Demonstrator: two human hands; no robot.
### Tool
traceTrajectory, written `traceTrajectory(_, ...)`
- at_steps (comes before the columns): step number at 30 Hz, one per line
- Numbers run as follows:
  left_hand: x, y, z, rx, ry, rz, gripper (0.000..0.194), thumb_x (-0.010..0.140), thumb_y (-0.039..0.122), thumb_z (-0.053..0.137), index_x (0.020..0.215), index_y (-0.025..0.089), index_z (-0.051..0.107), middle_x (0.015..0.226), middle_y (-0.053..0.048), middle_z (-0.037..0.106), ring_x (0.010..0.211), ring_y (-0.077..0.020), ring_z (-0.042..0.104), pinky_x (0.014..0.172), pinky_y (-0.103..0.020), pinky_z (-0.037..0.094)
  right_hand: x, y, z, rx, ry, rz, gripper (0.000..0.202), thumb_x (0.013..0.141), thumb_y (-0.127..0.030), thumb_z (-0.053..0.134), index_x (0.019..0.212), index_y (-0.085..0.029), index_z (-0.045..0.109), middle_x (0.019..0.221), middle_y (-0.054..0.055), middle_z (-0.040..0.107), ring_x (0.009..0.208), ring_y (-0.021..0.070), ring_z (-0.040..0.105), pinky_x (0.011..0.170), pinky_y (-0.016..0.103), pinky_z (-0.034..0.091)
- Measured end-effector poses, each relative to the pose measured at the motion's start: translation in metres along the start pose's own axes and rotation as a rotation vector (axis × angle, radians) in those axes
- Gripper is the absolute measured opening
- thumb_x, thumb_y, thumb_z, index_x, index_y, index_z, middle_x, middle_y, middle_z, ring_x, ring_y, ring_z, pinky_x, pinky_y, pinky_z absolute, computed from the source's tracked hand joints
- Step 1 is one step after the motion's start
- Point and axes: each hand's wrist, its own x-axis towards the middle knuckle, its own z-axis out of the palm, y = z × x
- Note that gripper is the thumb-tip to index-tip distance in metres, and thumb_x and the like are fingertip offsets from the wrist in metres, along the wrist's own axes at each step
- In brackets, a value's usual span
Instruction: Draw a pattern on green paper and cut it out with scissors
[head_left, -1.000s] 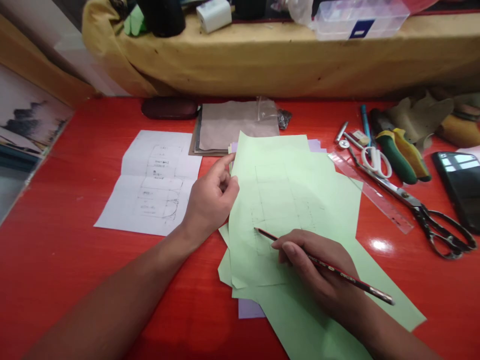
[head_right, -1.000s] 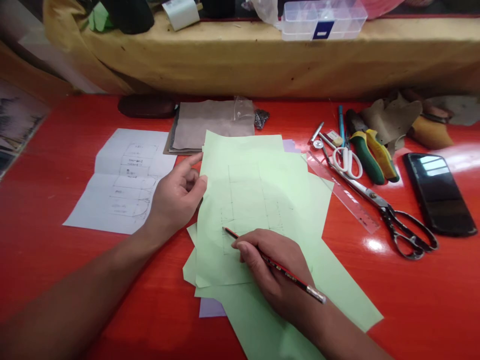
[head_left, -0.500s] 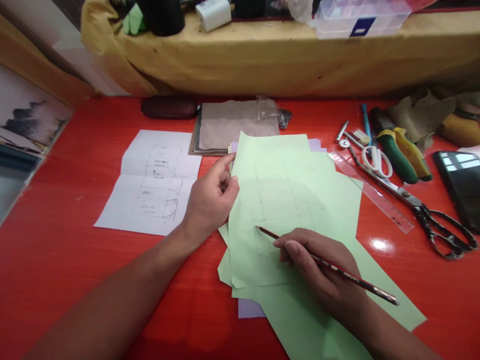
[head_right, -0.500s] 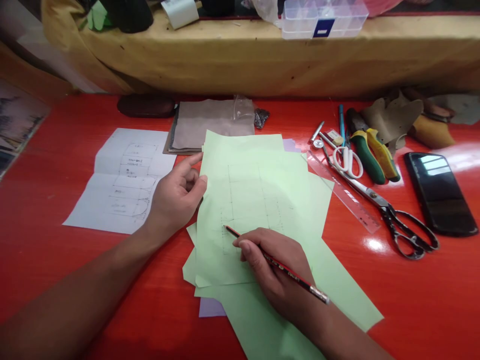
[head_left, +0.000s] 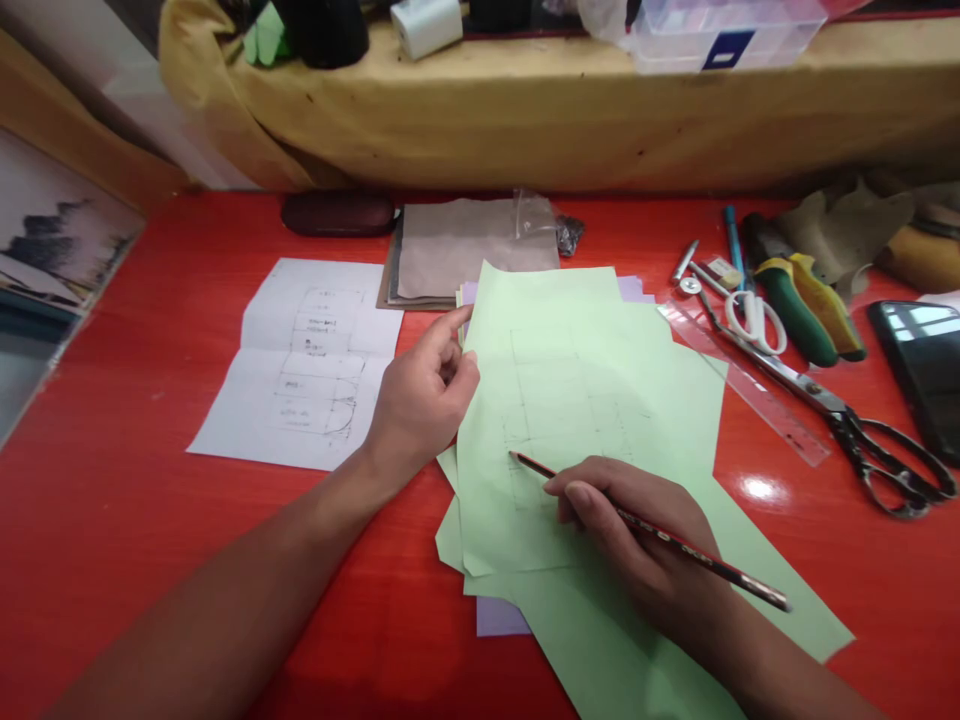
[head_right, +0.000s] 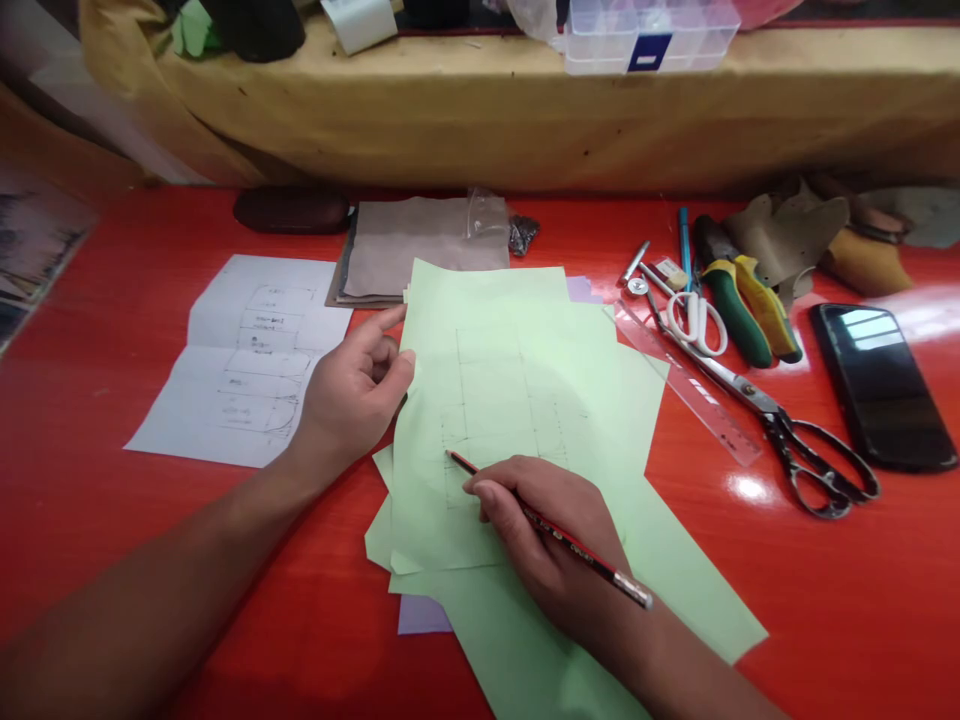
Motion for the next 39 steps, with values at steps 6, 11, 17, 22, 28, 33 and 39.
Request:
traceTrajectory(6,0.0004,0.0008,0.0001,0.010,0.000,0.000,0.053,0.097,0.023,0.060,0.150,0.019,0.065,0.069,0.007,0.057,0.060,-0.0129,0.053,0.063,-0.029,0.048,-0.0008,0.0018,0.0002,0.009,0.017,0.017,0.024,0.110,-0.025,0.058,0.097,-0.024,0.078,0.077,-0.002,0.077,0.066,0.0127,0.072,0.058,0.023,0.053)
traceTrajectory(11,0.0002,-0.0003,-0.0002,0.006,-0.001,0.001,0.052,0.097,0.023,0.061,0.149,0.021,0.065,0.069,0.007,0.057,0.060,-0.0131,0.053,0.064,-0.029,0.048,-0.0016,0.0027,0.0012,0.046,0.025,0.019,0.025,0.111,-0.026,0.058,0.099,-0.023,0.079,0.077,-0.001,0.077,0.067,0.0136,0.073,0.061,0.024,0.056)
traceTrajectory(17,0.0005,0.0014,-0.0006,0.006,-0.003,-0.012,0.052,0.097,0.023,0.062,0.149,0.022,0.065,0.070,0.007,0.058,0.062,-0.0140,0.054,0.066,-0.031,0.049,-0.0003,-0.0001,-0.0006,0.030,0.007,0.008,0.025,0.110,-0.026,0.058,0.097,-0.022,0.079,0.077,0.001,0.078,0.066,0.0155,0.072,0.057,0.026,0.054)
traceTrajectory(22,0.0003,0.0024,-0.0003,0.000,0.001,-0.012,0.051,0.097,0.023,0.062,0.148,0.024,0.066,0.070,0.006,0.059,0.061,-0.0146,0.055,0.065,-0.031,0.050,0.0002,-0.0003,-0.0012,0.020,0.006,0.002,0.025,0.110,-0.025,0.057,0.096,-0.023,0.078,0.077,0.001,0.078,0.066,0.0152,0.072,0.057,0.026,0.053)
traceTrajectory(28,0.0000,0.0021,-0.0004,0.015,-0.003,-0.006,0.052,0.097,0.024,0.062,0.148,0.022,0.066,0.070,0.006,0.059,0.062,-0.0144,0.055,0.066,-0.031,0.050,0.0006,0.0007,-0.0001,0.008,0.008,0.022,0.024,0.110,-0.025,0.058,0.096,-0.023,0.078,0.077,0.001,0.078,0.066,0.0155,0.073,0.059,0.027,0.054)
traceTrajectory(33,0.0003,0.0016,-0.0006,0.012,-0.007,-0.002,0.052,0.098,0.024,0.061,0.149,0.021,0.065,0.071,0.007,0.058,0.062,-0.0138,0.055,0.066,-0.030,0.049,-0.0004,0.0020,-0.0001,0.011,0.027,0.018,0.023,0.110,-0.026,0.059,0.098,-0.023,0.078,0.077,-0.001,0.078,0.067,0.0141,0.073,0.061,0.025,0.055)
traceTrajectory(39,-0.0001,0.0022,-0.0005,0.014,-0.009,-0.007,0.051,0.098,0.025,0.061,0.149,0.022,0.066,0.070,0.006,0.059,0.062,-0.0141,0.055,0.065,-0.031,0.049,-0.0003,0.0010,-0.0011,0.035,0.032,0.025,0.024,0.110,-0.026,0.058,0.099,-0.022,0.079,0.077,0.000,0.078,0.068,0.0151,0.074,0.060,0.025,0.056)
